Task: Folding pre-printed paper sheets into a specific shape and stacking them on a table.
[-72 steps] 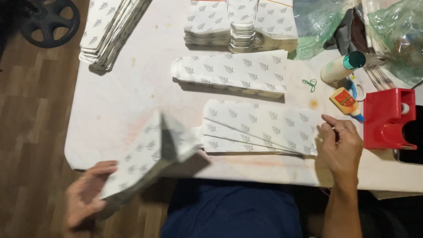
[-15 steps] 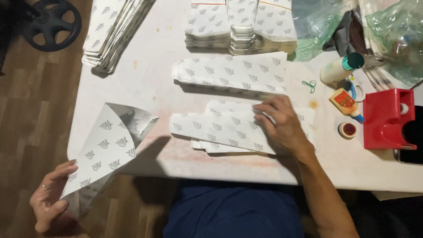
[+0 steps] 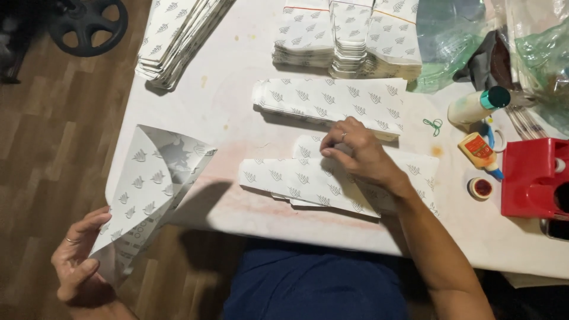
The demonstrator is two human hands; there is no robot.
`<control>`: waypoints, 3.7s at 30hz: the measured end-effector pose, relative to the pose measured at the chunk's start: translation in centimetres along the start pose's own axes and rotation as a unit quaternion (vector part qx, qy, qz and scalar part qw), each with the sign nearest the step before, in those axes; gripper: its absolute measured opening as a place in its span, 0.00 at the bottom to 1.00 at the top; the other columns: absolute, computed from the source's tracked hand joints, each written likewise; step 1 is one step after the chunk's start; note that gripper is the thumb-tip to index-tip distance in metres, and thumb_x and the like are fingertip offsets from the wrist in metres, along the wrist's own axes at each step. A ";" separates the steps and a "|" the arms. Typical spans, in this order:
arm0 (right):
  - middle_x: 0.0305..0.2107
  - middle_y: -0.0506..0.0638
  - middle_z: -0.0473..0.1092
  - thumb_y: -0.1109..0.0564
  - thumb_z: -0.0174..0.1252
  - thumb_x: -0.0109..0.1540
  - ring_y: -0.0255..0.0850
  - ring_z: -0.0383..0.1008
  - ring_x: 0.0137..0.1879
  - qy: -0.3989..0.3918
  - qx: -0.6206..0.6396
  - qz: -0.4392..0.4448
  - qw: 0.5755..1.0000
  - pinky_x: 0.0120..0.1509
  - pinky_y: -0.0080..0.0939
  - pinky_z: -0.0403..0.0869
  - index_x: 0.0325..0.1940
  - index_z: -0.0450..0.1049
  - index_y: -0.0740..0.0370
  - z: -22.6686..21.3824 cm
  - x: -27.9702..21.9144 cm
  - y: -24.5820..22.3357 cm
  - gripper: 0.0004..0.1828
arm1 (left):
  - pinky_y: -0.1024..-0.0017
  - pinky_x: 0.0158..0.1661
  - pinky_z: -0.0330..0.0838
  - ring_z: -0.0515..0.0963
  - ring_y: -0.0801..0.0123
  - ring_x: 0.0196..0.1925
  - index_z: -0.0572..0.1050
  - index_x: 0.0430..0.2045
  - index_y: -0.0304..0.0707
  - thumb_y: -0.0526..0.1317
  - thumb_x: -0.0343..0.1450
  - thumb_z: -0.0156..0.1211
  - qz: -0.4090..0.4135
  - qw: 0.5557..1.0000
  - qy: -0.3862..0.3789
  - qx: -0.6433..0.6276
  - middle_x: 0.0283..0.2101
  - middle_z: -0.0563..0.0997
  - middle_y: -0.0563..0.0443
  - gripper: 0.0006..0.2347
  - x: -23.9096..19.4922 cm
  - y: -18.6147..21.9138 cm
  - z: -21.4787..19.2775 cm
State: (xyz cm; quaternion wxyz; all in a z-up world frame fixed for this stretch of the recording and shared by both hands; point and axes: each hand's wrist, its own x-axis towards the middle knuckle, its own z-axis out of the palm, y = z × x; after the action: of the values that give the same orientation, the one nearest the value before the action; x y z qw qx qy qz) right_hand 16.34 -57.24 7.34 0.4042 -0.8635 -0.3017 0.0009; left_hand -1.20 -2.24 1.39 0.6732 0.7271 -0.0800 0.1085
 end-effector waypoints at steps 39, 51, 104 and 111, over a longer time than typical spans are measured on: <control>0.33 0.47 0.67 0.47 0.64 0.64 0.43 0.69 0.43 -0.116 0.074 -0.087 0.987 0.48 0.43 0.68 0.38 0.78 0.54 5.1 4.2 -0.3 0.10 | 0.49 0.74 0.70 0.76 0.44 0.68 0.72 0.53 0.23 0.57 0.57 0.59 0.029 0.980 0.142 -0.135 0.61 0.75 0.28 0.36 -0.1 -1.0 2.4; 0.33 0.69 0.74 0.72 0.65 0.57 0.62 0.78 0.46 0.131 0.468 -0.181 0.855 0.53 0.55 0.77 0.38 0.74 0.70 -5.4 4.9 -7.3 0.08 | 0.47 0.66 0.66 0.68 0.45 0.71 0.73 0.55 0.54 0.46 0.68 0.54 0.076 0.959 0.184 -0.201 0.64 0.71 0.40 0.19 -1.9 -4.4 -1.0; 0.43 0.67 0.70 0.43 0.67 0.62 0.63 0.69 0.47 -0.093 -0.204 0.072 0.972 0.46 0.60 0.70 0.54 0.66 0.74 12.4 9.7 -1.8 0.32 | 0.48 0.63 0.69 0.73 0.39 0.64 0.70 0.59 0.26 0.41 0.59 0.71 -0.055 0.887 0.196 -0.414 0.62 0.74 0.26 0.32 1.3 -0.2 6.2; 0.40 0.61 0.71 0.54 0.72 0.57 0.58 0.69 0.45 -0.074 -0.212 0.114 0.968 0.45 0.59 0.72 0.46 0.71 0.68 13.2 9.7 -0.5 0.22 | 0.49 0.60 0.73 0.73 0.43 0.64 0.71 0.59 0.31 0.43 0.60 0.70 -0.060 0.907 0.168 -0.382 0.62 0.73 0.29 0.31 1.5 -0.5 6.1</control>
State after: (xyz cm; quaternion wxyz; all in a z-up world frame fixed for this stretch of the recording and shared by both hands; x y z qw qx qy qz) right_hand 20.76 -42.76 1.13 0.1859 -0.9556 -0.2239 0.0463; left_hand 0.73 -8.24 0.85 0.9082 0.3886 0.0429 0.1495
